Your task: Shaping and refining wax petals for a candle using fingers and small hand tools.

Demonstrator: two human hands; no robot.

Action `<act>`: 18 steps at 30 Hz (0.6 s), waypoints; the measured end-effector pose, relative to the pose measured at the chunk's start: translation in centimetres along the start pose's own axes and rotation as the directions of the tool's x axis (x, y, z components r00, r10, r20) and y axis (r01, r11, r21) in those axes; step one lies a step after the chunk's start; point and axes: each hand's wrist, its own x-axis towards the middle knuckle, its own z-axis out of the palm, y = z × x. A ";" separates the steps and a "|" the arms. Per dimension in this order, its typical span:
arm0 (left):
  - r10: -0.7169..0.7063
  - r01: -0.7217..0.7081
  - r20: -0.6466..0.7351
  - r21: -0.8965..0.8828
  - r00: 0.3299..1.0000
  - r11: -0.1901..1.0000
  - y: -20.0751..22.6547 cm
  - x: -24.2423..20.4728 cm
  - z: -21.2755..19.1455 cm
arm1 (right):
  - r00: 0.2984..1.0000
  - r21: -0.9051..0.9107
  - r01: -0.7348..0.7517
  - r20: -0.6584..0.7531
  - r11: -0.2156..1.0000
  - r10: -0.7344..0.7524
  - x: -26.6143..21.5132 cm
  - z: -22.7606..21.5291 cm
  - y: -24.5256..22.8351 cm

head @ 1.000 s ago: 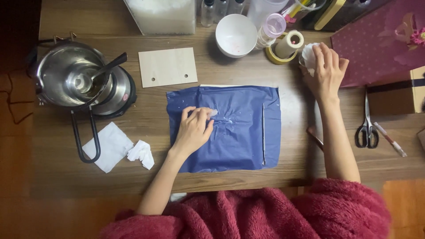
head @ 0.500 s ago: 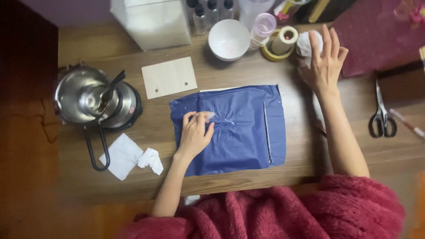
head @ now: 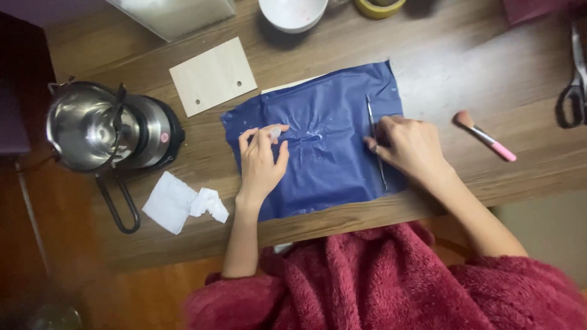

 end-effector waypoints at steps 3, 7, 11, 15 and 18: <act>0.025 -0.025 -0.017 0.008 1.000 1.000 -0.7 -0.5 0.6 | 0.995 0.079 -0.091 0.052 0.993 0.087 0.0 -0.4 -0.3; 0.023 -0.023 -0.040 0.002 0.999 1.000 -0.4 -0.4 0.2 | 0.990 0.080 -0.141 0.045 0.987 0.137 0.3 0.7 -0.4; 0.018 -0.020 -0.045 -0.046 0.999 0.999 -0.6 -0.6 0.5 | 0.989 0.120 -0.114 -0.080 0.986 0.124 0.0 -1.1 -0.1; 0.041 -0.043 -0.031 -0.073 0.999 0.996 -0.1 -0.6 0.4 | 0.992 0.613 0.038 -0.116 0.789 0.042 -0.1 -6.4 -1.4; 0.059 -0.060 -0.021 -0.059 0.998 0.996 -0.2 -0.7 0.5 | 0.999 0.936 -0.033 0.030 0.351 0.015 2.6 -6.6 -0.4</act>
